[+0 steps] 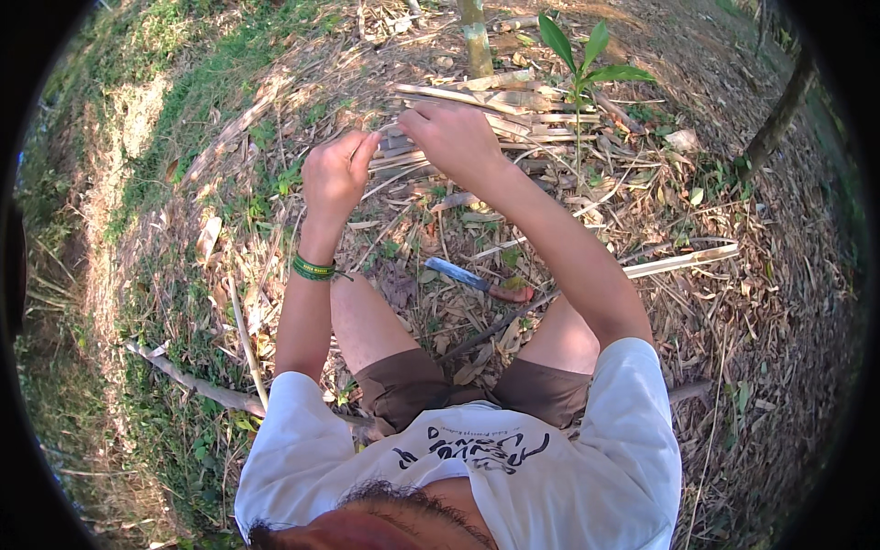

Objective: The person shaves a thin bamboo strip using a machete, then peels off layers and bends the strip with their hands.

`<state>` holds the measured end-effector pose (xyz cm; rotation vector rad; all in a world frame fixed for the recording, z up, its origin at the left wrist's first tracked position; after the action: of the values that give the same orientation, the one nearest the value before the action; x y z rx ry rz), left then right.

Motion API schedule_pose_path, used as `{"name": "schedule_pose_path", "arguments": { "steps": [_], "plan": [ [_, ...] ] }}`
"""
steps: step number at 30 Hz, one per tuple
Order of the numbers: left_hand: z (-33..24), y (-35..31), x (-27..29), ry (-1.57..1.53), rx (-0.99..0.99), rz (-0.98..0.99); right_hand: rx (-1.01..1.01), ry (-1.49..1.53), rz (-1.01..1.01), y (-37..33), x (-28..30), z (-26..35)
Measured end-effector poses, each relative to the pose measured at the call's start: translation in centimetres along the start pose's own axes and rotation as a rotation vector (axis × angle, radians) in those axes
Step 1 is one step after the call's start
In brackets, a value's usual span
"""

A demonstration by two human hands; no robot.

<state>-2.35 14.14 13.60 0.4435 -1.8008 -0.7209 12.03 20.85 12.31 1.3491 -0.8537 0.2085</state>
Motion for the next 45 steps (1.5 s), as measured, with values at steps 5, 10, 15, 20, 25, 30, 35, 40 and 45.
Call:
{"name": "schedule_pose_path", "arguments": {
  "steps": [5, 10, 15, 20, 25, 30, 35, 40, 45],
  "plan": [
    [0.2, -0.2, -1.4, 0.119, 0.158, -0.011, -0.181, -0.102, 0.125, -0.3, -1.1, 0.4],
    [1.5, -0.2, -0.3, 0.062, 0.125, -0.017, -0.267, -0.11, 0.094, 0.0, 0.9, -2.6],
    [2.5, -1.8, 0.8, 0.033, 0.04, -0.099, -0.144, -0.142, 0.003, 0.6, 2.2, -1.3],
    [1.1, -1.4, 0.4, 0.064, 0.055, -0.069, -0.004, -0.104, -0.039, 1.1, 1.5, 0.5],
    [1.1, -1.4, -0.3, 0.118, 0.184, -0.082, -0.161, -0.119, 0.013, 0.6, 0.3, 0.6],
    [2.0, -1.4, -0.9, 0.025, 0.077, -0.152, -0.114, -0.091, -0.031, 1.0, -0.1, 0.6],
    [1.3, -1.3, -1.6, 0.076, 0.164, -0.133, -0.157, -0.116, -0.013, 0.5, -2.0, 1.2],
    [1.9, -0.5, -1.4, 0.078, 0.153, -0.114, -0.255, -0.071, -0.008, 0.8, -1.9, -0.3],
    [3.4, -2.1, 0.7, -0.055, 0.242, -0.192, -0.242, -0.058, 0.023, 1.7, 1.4, -2.5]
  ]
}}
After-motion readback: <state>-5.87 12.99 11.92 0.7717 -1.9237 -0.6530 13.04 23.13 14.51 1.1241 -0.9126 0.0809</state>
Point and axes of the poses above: each hand's wrist, its own y-axis towards the middle knuckle, its own x-axis out of the back of the hand, z = x × y, the point moved 7 cm from there along y, towards the middle knuckle, and after that the axes turned 8 degrees about z, right-handed, at the moved point
